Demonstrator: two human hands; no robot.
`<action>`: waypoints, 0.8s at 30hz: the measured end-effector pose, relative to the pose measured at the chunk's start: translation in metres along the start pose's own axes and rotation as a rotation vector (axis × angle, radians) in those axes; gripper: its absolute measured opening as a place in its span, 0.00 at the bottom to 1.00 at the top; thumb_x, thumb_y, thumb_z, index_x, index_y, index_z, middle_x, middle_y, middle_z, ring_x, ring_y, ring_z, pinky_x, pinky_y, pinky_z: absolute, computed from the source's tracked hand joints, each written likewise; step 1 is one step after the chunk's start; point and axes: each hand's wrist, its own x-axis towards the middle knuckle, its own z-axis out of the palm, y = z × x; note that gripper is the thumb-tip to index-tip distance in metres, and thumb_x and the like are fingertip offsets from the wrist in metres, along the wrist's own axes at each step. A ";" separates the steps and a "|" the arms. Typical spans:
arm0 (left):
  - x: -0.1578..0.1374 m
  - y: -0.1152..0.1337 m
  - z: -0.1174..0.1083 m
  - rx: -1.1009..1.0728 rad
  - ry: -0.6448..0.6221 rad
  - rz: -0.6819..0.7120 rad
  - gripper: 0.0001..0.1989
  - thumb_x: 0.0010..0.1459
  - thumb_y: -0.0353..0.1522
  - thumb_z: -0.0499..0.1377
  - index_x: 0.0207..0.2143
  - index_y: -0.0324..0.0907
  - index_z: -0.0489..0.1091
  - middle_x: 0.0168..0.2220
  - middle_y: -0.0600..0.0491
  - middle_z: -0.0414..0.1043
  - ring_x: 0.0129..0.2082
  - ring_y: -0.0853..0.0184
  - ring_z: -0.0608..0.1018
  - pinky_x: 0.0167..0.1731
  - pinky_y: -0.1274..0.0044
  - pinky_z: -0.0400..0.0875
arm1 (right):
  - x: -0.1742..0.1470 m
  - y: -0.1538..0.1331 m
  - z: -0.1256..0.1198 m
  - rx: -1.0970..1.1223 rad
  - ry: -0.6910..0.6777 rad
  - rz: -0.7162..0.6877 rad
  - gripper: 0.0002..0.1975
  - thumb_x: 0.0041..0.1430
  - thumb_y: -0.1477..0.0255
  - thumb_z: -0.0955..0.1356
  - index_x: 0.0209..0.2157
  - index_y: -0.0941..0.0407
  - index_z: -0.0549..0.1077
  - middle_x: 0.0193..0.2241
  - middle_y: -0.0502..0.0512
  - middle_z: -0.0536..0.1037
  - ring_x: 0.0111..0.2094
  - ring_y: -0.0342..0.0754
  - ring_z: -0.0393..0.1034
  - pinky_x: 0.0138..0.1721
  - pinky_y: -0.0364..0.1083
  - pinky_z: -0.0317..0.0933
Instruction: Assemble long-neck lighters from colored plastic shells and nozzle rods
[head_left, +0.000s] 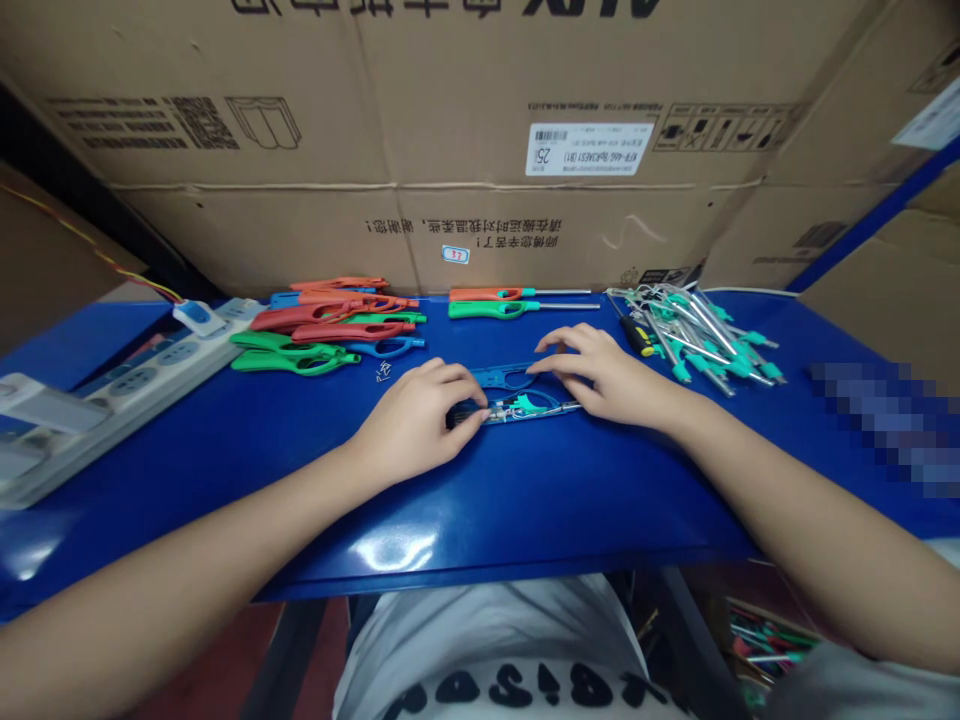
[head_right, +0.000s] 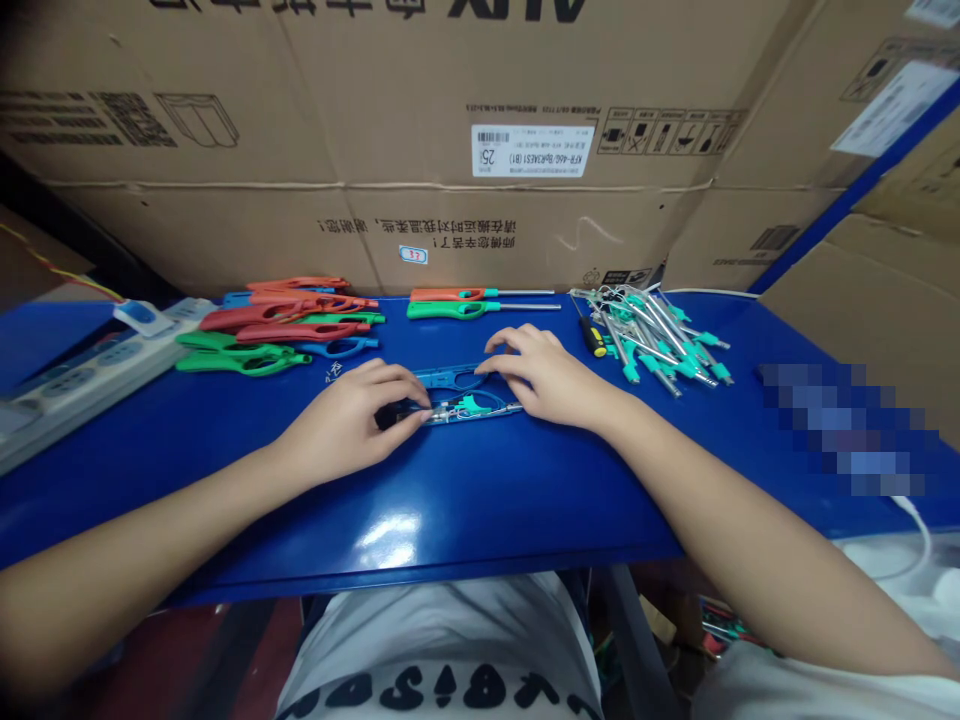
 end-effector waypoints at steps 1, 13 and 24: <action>0.000 0.000 0.000 -0.003 -0.015 -0.005 0.06 0.64 0.32 0.59 0.38 0.42 0.76 0.41 0.49 0.78 0.42 0.59 0.76 0.46 0.65 0.71 | 0.000 0.000 0.001 -0.004 -0.015 0.004 0.19 0.66 0.79 0.61 0.52 0.50 0.76 0.54 0.61 0.71 0.54 0.58 0.64 0.55 0.61 0.58; -0.002 -0.002 0.002 -0.019 0.002 -0.018 0.06 0.64 0.33 0.60 0.40 0.43 0.77 0.42 0.50 0.78 0.43 0.59 0.75 0.48 0.64 0.71 | -0.002 0.011 0.002 0.125 -0.041 0.135 0.03 0.62 0.71 0.68 0.38 0.55 0.73 0.51 0.62 0.72 0.53 0.58 0.67 0.55 0.59 0.61; -0.001 -0.008 -0.001 0.068 0.153 0.070 0.20 0.67 0.36 0.59 0.59 0.41 0.69 0.55 0.44 0.73 0.53 0.56 0.73 0.55 0.62 0.69 | 0.010 -0.012 -0.006 1.013 0.074 0.677 0.19 0.52 0.58 0.75 0.39 0.56 0.75 0.32 0.54 0.79 0.27 0.44 0.73 0.31 0.46 0.68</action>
